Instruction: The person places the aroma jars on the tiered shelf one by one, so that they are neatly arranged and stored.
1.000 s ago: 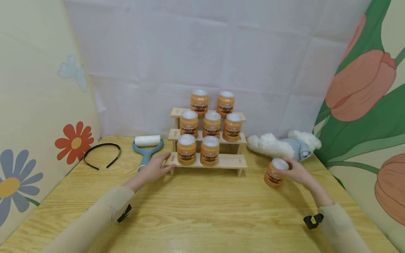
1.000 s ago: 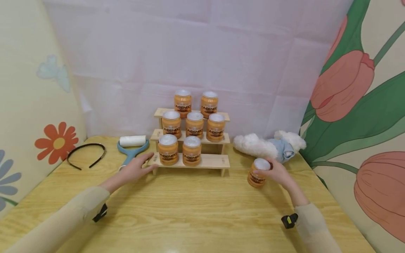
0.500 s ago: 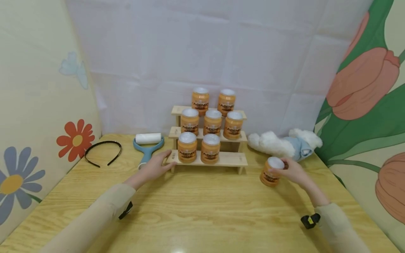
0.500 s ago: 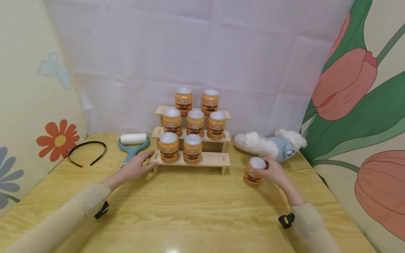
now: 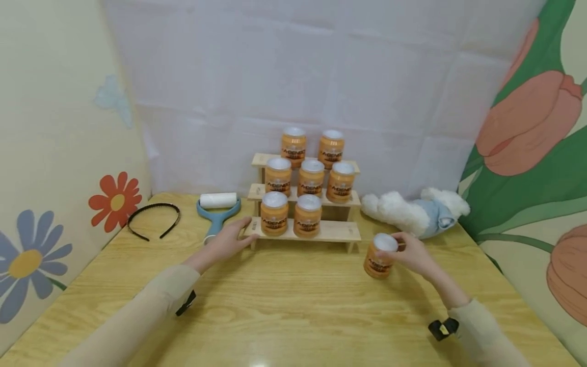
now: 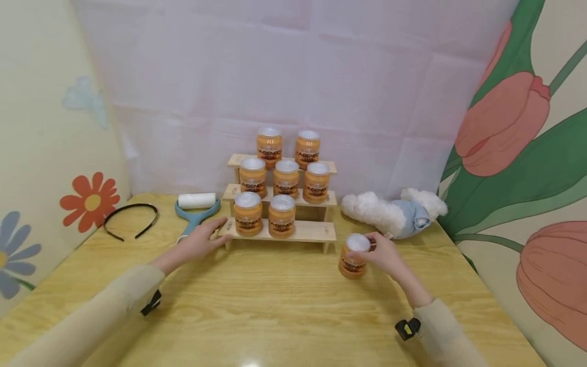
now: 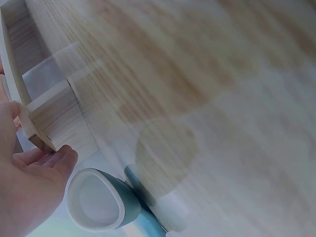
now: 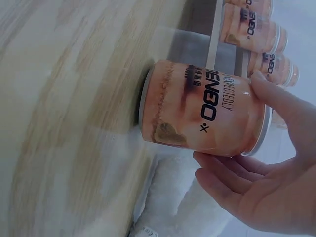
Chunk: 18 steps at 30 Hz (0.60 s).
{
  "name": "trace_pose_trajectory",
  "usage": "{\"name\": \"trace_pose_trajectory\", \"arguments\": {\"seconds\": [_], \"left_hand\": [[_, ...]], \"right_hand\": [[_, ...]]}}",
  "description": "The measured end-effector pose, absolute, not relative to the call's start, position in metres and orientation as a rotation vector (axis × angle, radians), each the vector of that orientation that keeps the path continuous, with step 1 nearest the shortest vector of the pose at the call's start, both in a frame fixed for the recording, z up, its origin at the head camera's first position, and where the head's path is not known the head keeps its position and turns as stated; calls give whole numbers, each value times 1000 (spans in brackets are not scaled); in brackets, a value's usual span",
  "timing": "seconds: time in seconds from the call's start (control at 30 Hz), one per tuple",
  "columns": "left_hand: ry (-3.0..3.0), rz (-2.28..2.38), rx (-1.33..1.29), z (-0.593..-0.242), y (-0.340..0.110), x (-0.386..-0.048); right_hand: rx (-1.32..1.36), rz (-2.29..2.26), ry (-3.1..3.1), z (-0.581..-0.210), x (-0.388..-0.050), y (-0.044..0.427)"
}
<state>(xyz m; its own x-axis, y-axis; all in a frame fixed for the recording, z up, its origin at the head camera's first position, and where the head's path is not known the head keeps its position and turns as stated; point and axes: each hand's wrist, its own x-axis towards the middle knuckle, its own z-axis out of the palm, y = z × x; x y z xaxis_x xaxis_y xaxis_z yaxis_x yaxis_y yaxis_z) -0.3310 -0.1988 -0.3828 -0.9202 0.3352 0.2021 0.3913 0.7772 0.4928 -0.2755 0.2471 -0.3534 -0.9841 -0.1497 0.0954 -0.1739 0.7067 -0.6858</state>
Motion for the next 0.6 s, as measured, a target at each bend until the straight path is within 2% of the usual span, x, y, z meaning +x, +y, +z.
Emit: {"name": "trace_pose_trajectory", "arguments": {"seconds": [0.43,0.6], "left_hand": [[-2864,-817,-589,-380,-198,-328],[-2859,-824,-588,-380,-198,-329]], "right_hand": [[453,1429,-2714,-329,-277,225],[429,1513,-2653,-319,-283,213]]}}
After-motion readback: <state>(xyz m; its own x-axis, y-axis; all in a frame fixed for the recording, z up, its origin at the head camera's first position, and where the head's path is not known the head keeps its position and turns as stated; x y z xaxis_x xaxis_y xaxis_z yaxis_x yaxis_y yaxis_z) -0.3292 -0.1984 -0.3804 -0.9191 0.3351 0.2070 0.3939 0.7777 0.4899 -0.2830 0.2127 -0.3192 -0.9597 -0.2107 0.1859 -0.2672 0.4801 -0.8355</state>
